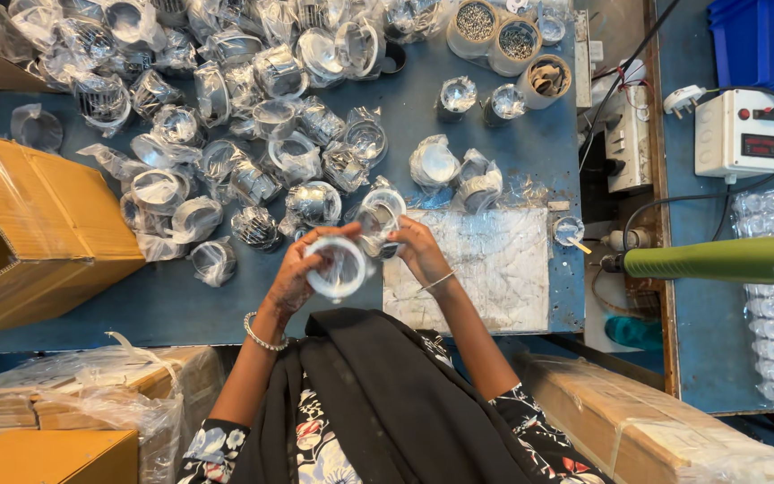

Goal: The person unpacks a cardboard box and sorts small plastic-wrapped components on a blue workbench. They place black ring-shaped parts into a box and continue handling wrapped items, moving them between piles and boxes.

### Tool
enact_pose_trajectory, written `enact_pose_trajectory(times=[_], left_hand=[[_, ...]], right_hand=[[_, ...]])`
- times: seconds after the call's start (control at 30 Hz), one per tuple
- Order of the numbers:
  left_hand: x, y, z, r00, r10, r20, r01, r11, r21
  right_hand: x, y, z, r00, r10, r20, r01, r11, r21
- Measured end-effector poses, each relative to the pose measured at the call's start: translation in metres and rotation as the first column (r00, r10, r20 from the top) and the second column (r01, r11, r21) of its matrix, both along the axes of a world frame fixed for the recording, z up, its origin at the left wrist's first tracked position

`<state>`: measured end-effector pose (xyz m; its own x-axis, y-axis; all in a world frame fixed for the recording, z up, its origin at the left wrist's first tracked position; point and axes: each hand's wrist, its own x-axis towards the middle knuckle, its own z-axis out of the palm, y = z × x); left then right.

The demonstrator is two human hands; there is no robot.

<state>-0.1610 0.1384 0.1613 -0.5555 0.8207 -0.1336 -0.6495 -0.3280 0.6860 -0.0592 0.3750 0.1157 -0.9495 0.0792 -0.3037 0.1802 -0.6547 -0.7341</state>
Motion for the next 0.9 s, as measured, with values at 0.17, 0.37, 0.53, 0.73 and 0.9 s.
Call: enact_pose_trajectory(times=[0.17,0.37,0.53,0.73,0.9], left_hand=[[0.001,0.007,-0.019,0.922,0.094,-0.376,-0.106,0.994,-0.012],[0.013,-0.010,-0.027,0.985,0.118,0.122,-0.109,0.991,-0.078],[0.025,-0.040,-0.012,0.960,0.253,0.119,-0.227,0.955,-0.192],[0.042,-0.068,0.006,0.923,0.355,0.149,-0.336,0.932,-0.138],[0.054,-0.092,0.013,0.874,0.465,0.141,-0.445,0.883,-0.151]], right_hand=[[0.007,-0.006,0.006,0.989,0.128,-0.076,-0.141,0.971,-0.191],[0.000,0.038,0.021,0.937,0.343,0.071,-0.291,0.649,0.703],[-0.019,0.139,0.023,0.902,-0.307,0.305,-0.393,-0.287,0.874],[-0.040,0.164,-0.006,0.857,-0.286,0.429,-0.479,-0.135,0.867],[-0.034,0.190,-0.006,0.811,-0.437,0.390,-0.428,0.012,0.904]])
